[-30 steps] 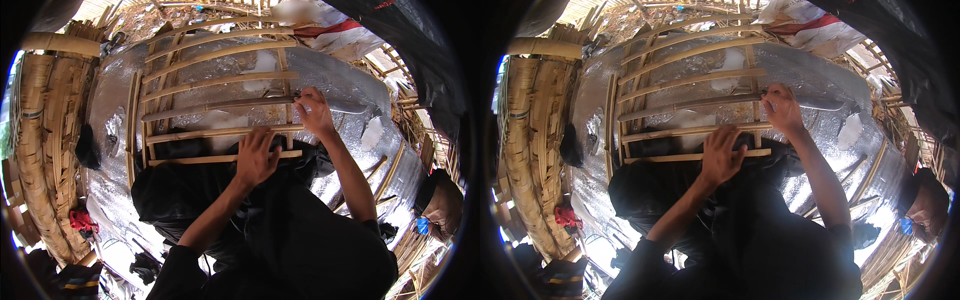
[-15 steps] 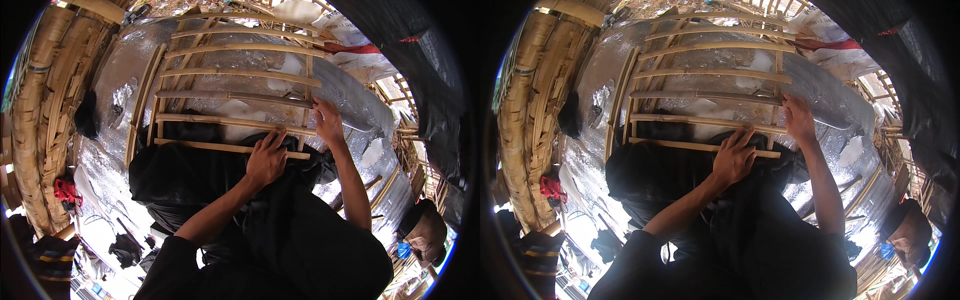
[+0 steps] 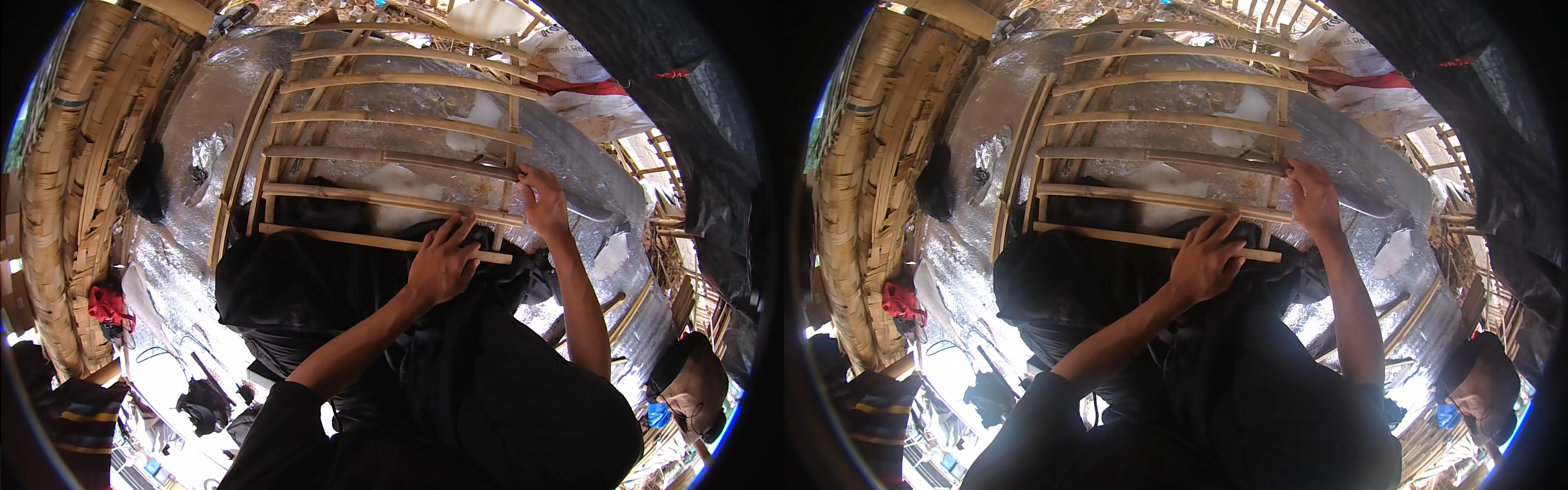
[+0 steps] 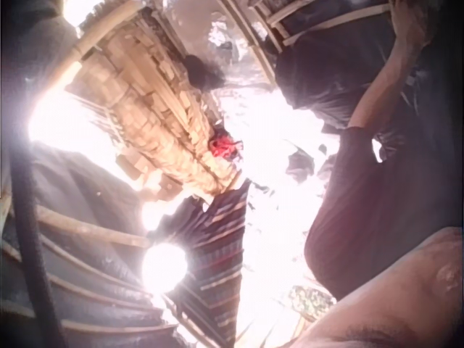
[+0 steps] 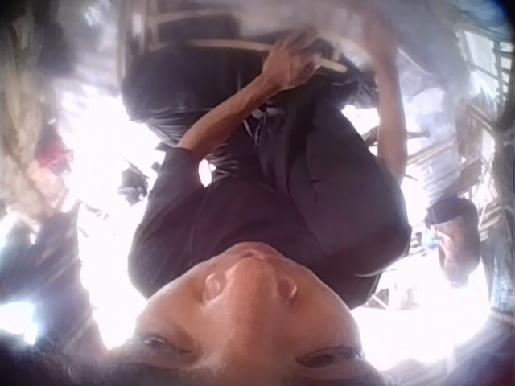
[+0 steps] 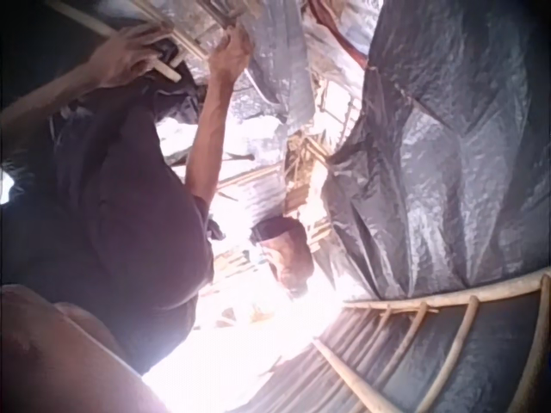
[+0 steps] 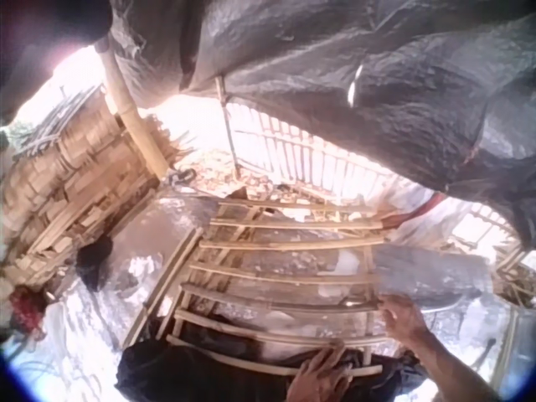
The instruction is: The person assembles a bamboo lattice structure by hand, inserting thin bamboo strips into a pre-made frame and hammering nails into the joints to secure them.
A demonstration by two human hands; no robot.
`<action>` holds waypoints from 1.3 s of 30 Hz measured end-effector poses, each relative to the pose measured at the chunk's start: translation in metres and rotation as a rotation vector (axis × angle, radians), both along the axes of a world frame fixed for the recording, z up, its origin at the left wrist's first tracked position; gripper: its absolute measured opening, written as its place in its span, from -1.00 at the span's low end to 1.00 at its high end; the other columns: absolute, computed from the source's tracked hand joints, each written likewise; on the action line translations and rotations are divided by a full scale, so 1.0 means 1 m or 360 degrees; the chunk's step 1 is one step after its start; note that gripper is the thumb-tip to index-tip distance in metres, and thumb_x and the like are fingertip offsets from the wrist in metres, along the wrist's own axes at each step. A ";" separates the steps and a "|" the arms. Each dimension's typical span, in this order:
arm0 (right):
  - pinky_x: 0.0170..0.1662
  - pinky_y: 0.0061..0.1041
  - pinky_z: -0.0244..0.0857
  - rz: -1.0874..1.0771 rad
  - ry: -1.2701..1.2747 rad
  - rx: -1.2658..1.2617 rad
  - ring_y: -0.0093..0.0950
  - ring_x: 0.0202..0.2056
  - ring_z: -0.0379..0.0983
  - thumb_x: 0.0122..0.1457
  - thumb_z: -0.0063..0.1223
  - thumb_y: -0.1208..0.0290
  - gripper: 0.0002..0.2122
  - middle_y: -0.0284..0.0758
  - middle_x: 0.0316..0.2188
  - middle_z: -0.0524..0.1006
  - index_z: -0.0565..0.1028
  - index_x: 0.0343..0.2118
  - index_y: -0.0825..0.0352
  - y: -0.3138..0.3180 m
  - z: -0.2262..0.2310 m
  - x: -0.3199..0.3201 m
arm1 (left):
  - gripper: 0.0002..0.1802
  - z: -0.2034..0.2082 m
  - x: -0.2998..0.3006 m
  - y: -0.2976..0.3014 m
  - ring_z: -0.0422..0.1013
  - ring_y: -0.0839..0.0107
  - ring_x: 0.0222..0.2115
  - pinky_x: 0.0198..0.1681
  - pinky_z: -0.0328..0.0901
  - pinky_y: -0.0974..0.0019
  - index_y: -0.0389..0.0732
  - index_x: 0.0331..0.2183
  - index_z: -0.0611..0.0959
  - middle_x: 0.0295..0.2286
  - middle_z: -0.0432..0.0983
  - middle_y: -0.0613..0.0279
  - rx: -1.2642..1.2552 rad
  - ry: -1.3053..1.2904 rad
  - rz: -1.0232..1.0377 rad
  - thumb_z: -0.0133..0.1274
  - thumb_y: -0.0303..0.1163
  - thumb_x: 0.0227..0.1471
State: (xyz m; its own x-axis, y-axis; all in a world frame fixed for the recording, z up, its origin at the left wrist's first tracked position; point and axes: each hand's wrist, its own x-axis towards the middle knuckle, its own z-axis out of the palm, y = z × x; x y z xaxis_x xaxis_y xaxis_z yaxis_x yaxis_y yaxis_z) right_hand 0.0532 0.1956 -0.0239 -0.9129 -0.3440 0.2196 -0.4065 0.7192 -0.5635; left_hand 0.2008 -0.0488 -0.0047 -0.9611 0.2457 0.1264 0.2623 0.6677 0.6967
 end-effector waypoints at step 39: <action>0.15 -0.19 0.43 -0.0119 -0.0036 -0.0226 -0.14 0.00 0.55 0.14 0.31 0.55 -0.87 -0.27 0.00 0.67 0.62 -0.25 0.32 0.014 -0.018 0.005 | -0.97 0.018 -0.117 -0.102 0.59 0.09 -0.36 -0.26 0.47 0.10 -0.23 -0.31 0.67 -0.36 0.63 0.03 0.0036 0.0127 0.0352 0.18 -0.49 0.18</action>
State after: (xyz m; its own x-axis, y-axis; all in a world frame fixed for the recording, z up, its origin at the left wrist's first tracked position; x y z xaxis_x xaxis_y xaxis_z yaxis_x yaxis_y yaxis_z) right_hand 0.0579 0.2093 -0.0415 -0.9401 -0.2418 0.2404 -0.3410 0.6592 -0.6702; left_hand 0.0834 -0.1512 0.0135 -0.9780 0.0264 0.2070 0.1660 0.6993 0.6953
